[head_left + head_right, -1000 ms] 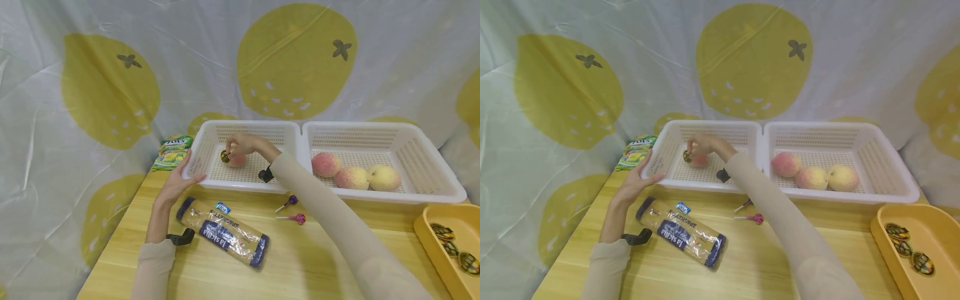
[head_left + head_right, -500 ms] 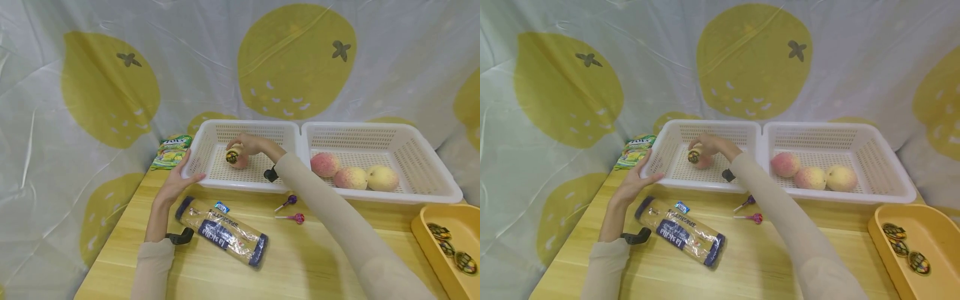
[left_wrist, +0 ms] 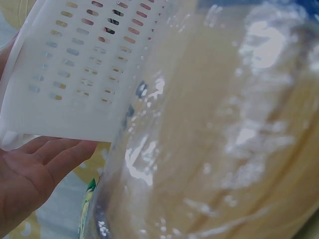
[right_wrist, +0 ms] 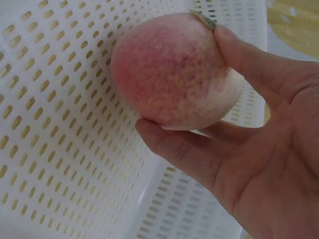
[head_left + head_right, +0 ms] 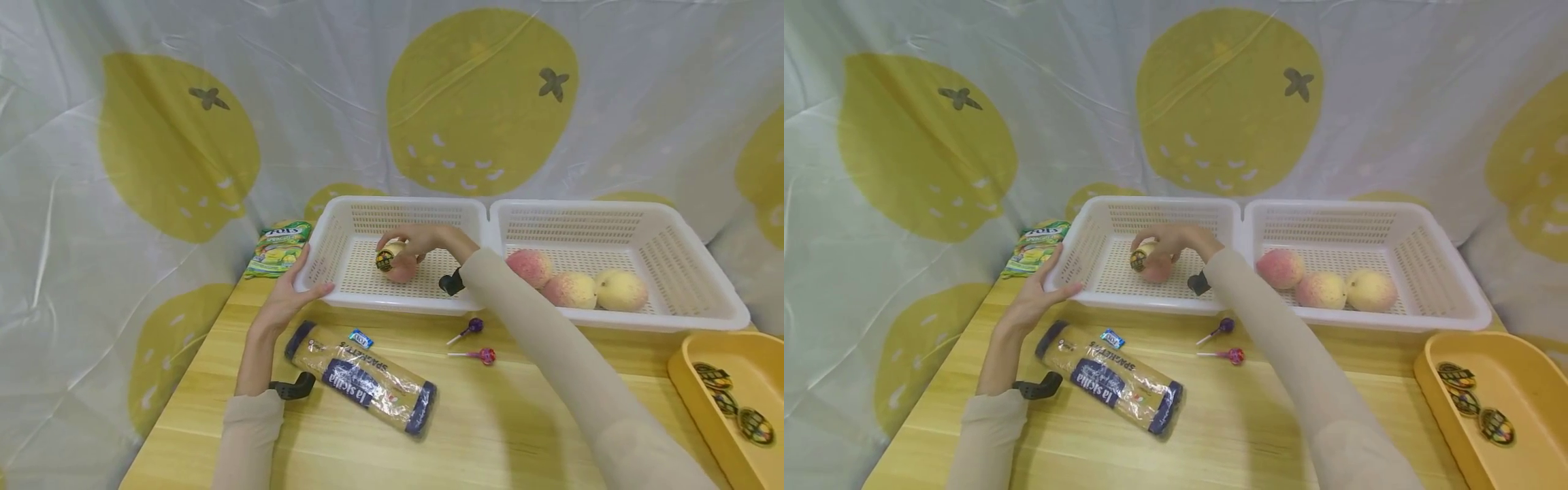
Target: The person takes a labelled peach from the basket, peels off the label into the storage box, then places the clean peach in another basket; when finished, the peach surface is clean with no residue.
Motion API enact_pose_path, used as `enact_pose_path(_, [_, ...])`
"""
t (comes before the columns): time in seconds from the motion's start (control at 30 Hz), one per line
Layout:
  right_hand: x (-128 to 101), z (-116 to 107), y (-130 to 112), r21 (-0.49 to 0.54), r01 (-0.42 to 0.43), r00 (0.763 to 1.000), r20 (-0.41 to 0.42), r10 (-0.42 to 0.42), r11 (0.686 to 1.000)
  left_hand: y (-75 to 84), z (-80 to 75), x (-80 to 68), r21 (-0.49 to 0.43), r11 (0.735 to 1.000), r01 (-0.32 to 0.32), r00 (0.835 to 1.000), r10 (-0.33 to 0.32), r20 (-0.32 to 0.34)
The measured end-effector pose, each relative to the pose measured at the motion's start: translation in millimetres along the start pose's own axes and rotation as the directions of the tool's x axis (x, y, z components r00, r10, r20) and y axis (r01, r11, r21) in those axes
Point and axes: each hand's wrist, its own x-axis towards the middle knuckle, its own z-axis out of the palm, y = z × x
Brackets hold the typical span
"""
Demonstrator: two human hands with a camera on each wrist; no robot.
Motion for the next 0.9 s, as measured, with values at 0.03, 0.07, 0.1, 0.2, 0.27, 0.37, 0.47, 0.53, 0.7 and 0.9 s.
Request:
enact_pose_path(0.03, [-3.5,-2.0,0.5,0.031,-0.005,1.0,0.004,0.005,1.0,0.0,-0.1,0.5,0.001,1.0,-0.001,1.0,0.001,0.002])
enact_pose_path(0.07, [-7.1,-4.1,1.1,0.063,-0.007,1.0,0.005,0.006,0.998,0.0,0.0,1.2,0.0,1.0,-0.002,1.0,0.002,0.004])
enact_pose_path(0.1, [-11.7,-6.6,1.1,0.087,-0.005,1.0,0.001,0.005,0.996,0.1,0.1,1.6,0.0,1.0,-0.004,1.0,0.004,0.007])
enact_pose_path(0.2, [-28.2,-15.5,-2.2,0.135,0.027,0.999,-0.035,-0.023,0.991,-0.3,0.8,2.8,-0.001,1.0,-0.007,1.0,0.007,0.014])
enact_pose_path(0.27, [-41.6,-20.5,-6.1,0.159,0.053,0.996,-0.079,-0.041,0.986,-0.6,0.7,3.6,0.002,1.0,-0.005,1.0,0.005,0.016])
enact_pose_path(0.37, [-66.2,-24.6,-14.8,0.185,0.092,0.985,-0.163,-0.062,0.978,-0.4,-1.8,5.6,0.007,1.0,-0.001,1.0,0.0,0.018])
enact_pose_path(0.47, [-94.1,-24.2,-23.1,0.213,0.11,0.971,-0.23,-0.06,0.971,0.8,-5.0,7.6,0.016,1.0,0.006,1.0,-0.006,0.016])
enact_pose_path(0.53, [-112.5,-21.9,-27.1,0.22,0.111,0.966,-0.251,-0.054,0.969,1.5,-7.0,8.8,0.021,1.0,0.009,1.0,-0.009,0.015])
enact_pose_path(0.7, [-157.9,-5.9,-30.8,0.239,0.107,0.956,-0.292,-0.034,0.965,1.5,-12.9,12.7,0.044,0.999,0.016,1.0,-0.017,0.007])
enact_pose_path(0.9, [-213.9,26.4,-17.3,0.292,0.116,0.938,-0.347,-0.008,0.949,4.4,-19.7,16.7,0.07,0.997,0.025,1.0,-0.025,0.005])
